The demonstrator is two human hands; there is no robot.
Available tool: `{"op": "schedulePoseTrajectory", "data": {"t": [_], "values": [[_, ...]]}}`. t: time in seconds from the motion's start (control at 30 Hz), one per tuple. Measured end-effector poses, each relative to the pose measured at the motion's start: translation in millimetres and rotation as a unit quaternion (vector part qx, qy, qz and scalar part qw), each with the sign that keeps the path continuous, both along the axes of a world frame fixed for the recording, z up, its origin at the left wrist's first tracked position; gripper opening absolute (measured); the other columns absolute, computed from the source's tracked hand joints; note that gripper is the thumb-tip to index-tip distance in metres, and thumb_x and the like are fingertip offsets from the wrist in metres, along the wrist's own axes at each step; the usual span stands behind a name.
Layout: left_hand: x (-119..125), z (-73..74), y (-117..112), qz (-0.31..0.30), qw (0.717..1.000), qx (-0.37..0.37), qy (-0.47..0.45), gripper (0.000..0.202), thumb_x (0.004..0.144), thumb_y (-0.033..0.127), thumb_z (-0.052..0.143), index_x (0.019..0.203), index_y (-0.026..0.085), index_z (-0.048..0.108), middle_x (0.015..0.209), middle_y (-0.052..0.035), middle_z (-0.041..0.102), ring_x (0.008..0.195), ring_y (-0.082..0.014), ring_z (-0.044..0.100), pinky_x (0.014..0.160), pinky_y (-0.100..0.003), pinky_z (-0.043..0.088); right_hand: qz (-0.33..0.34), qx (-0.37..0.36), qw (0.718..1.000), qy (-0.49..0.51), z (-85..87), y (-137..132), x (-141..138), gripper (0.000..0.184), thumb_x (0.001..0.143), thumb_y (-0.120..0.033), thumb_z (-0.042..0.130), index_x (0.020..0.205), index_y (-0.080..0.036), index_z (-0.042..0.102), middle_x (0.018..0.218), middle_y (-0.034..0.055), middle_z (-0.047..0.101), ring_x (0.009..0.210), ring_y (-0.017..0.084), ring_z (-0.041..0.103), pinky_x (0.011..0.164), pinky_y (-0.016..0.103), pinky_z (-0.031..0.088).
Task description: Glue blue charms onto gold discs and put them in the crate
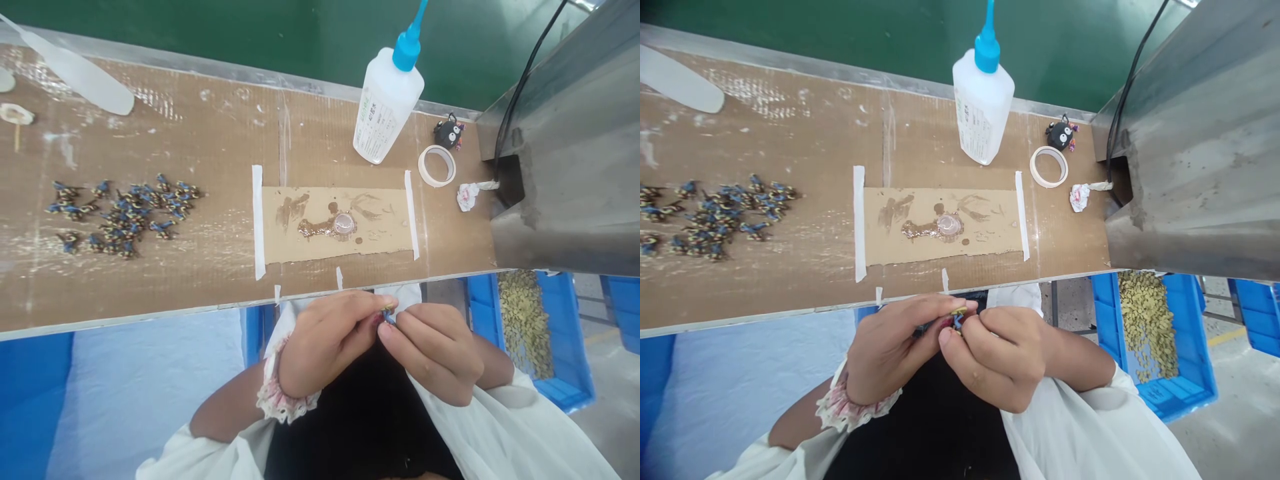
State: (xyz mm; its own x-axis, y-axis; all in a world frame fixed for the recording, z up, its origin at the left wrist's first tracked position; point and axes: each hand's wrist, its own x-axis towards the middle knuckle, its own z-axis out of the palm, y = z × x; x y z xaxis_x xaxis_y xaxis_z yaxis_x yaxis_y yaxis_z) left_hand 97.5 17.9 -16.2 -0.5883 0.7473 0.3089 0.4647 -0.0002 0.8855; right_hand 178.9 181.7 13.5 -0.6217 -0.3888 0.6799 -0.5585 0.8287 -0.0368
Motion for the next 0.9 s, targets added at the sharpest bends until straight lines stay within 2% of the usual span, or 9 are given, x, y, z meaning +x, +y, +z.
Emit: {"op": "schedulePoseTrajectory", "data": {"t": [0.27, 0.43, 0.67, 0.8, 0.9], "values": [[-3, 0.0, 3, 0.009, 0.999, 0.029, -0.023, 0.018, 0.088, 0.011, 0.059, 0.098, 0.024, 0.068, 0.090, -0.0002, 0.079, 0.081, -0.0126, 0.075, 0.077, -0.019, 0.060, 0.011, -0.007, 1.000, 0.012, -4.7, -2, 0, 0.011, 0.080, 0.001, 0.064, 0.080, -0.006, 0.071, 0.067, 0.0052, 0.059, 0.056, 0.013, 0.054, 0.045, 0.026, 0.050], [-3, -2.1, 5, 0.005, 0.997, 0.053, -0.062, 0.015, 0.087, 0.014, 0.061, 0.096, 0.024, 0.070, 0.084, -0.0004, 0.078, 0.074, -0.0123, 0.074, 0.071, -0.019, 0.060, 0.031, 0.004, 0.999, 0.026, -4.5, -1, -1, 0.010, 0.078, 0.001, 0.065, 0.077, -0.007, 0.071, 0.068, 0.0055, 0.060, 0.054, 0.012, 0.052, 0.042, 0.024, 0.048], [-1, -4.3, 4, 0.007, 0.991, 0.043, -0.124, 0.016, 0.086, 0.015, 0.063, 0.093, 0.027, 0.070, 0.086, 0.0014, 0.078, 0.073, -0.0143, 0.074, 0.070, -0.023, 0.063, 0.020, 0.007, 0.999, 0.050, -8.0, -2, -3, 0.012, 0.079, 0.002, 0.064, 0.077, -0.009, 0.070, 0.066, 0.0035, 0.060, 0.053, 0.011, 0.052, 0.040, 0.023, 0.048], [1, -3.7, 4, 0.021, 0.989, 0.023, -0.147, 0.016, 0.088, 0.015, 0.062, 0.097, 0.026, 0.069, 0.090, 0.0037, 0.078, 0.076, -0.0132, 0.075, 0.073, -0.020, 0.062, 0.014, 0.024, 0.998, 0.063, -11.1, 2, -1, 0.006, 0.080, -0.003, 0.069, 0.079, -0.009, 0.071, 0.069, 0.0049, 0.062, 0.057, 0.013, 0.057, 0.045, 0.023, 0.053], [3, -3.8, 6, 0.027, 0.983, 0.011, -0.180, 0.016, 0.091, 0.018, 0.059, 0.102, 0.024, 0.067, 0.092, 0.0013, 0.079, 0.078, -0.0143, 0.075, 0.074, -0.020, 0.062, 0.009, 0.043, 0.998, 0.048, -11.0, 6, 1, 0.002, 0.080, -0.008, 0.072, 0.082, -0.009, 0.071, 0.071, 0.0054, 0.065, 0.060, 0.014, 0.060, 0.050, 0.024, 0.058]]}}
